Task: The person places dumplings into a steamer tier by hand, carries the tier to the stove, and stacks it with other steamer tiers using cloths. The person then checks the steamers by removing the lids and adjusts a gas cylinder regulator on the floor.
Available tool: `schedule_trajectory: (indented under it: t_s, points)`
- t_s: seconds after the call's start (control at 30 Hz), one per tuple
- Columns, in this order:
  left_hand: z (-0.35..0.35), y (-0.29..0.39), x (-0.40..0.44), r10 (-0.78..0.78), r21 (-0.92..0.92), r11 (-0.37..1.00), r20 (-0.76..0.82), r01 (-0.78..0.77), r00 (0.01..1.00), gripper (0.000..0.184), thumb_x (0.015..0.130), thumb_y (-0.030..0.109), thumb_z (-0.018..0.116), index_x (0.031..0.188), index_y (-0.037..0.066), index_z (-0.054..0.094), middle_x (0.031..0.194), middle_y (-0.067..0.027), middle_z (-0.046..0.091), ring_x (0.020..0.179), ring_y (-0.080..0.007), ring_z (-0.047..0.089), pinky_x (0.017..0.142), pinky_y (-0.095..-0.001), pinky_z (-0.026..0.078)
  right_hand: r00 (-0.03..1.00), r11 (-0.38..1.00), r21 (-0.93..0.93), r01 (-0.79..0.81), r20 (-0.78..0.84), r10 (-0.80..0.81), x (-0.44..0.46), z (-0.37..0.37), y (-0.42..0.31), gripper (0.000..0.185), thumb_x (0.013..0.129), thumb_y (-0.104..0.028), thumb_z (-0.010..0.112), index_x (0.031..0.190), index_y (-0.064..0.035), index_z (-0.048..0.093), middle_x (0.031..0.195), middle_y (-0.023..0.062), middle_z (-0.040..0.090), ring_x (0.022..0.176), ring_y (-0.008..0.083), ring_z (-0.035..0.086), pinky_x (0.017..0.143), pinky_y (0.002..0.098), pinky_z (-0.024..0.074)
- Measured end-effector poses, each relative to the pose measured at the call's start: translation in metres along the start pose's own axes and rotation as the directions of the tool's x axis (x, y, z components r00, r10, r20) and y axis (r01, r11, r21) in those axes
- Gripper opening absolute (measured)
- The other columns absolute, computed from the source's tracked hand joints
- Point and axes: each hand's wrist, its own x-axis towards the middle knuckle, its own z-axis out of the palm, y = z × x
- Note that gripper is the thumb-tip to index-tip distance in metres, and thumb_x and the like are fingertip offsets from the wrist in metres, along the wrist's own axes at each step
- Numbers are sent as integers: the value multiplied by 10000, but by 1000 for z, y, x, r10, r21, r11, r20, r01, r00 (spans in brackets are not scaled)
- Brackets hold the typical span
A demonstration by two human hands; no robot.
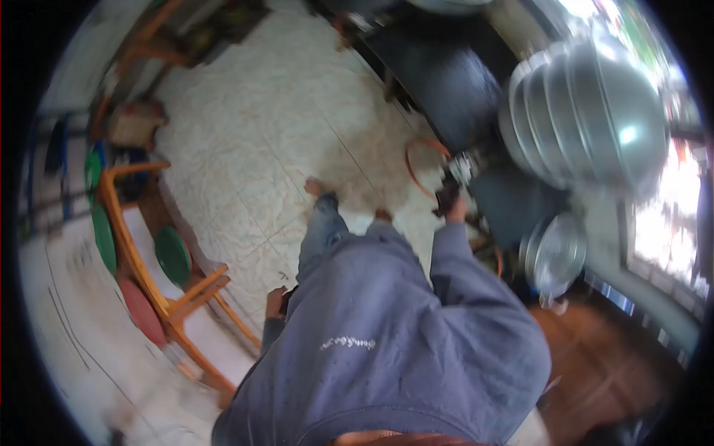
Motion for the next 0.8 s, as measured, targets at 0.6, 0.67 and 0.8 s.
schedule_trajectory:
  t_s: [0.6, 0.67, 0.8]
  points:
    - [-140, -68, 158, -549, -496, 737, -42, 460, 835, 218, 850, 215, 596, 899, 16, 670, 814, -70, 658, 738, -165, 585, 659, -312, 456, 915, 101, 931, -350, 317, 249, 53, 28, -42, 224, 802, -168, 468, 881, -25, 623, 819, 139, 645, 714, 306, 644, 642, 431, 544]
    - [-190, -98, 198, -523, -492, 780, -173, 387, 834, 211, 863, 203, 579, 914, 20, 672, 836, -71, 665, 761, -163, 589, 690, -310, 457, 918, 214, 953, -215, 123, 376, 46, 41, -70, 218, 827, -231, 512, 861, -45, 620, 783, 108, 642, 694, 245, 637, 636, 412, 529]
    - [-334, -164, 266, -328, -313, 930, -471, 192, 819, 209, 891, 195, 566, 996, 45, 668, 972, -71, 658, 877, -170, 607, 804, -306, 470, 713, 826, 80, -559, -462, 527, 12, 14, -130, 381, 763, -249, 603, 842, 123, 591, 887, 273, 647, 783, 395, 648, 703, 439, 521]
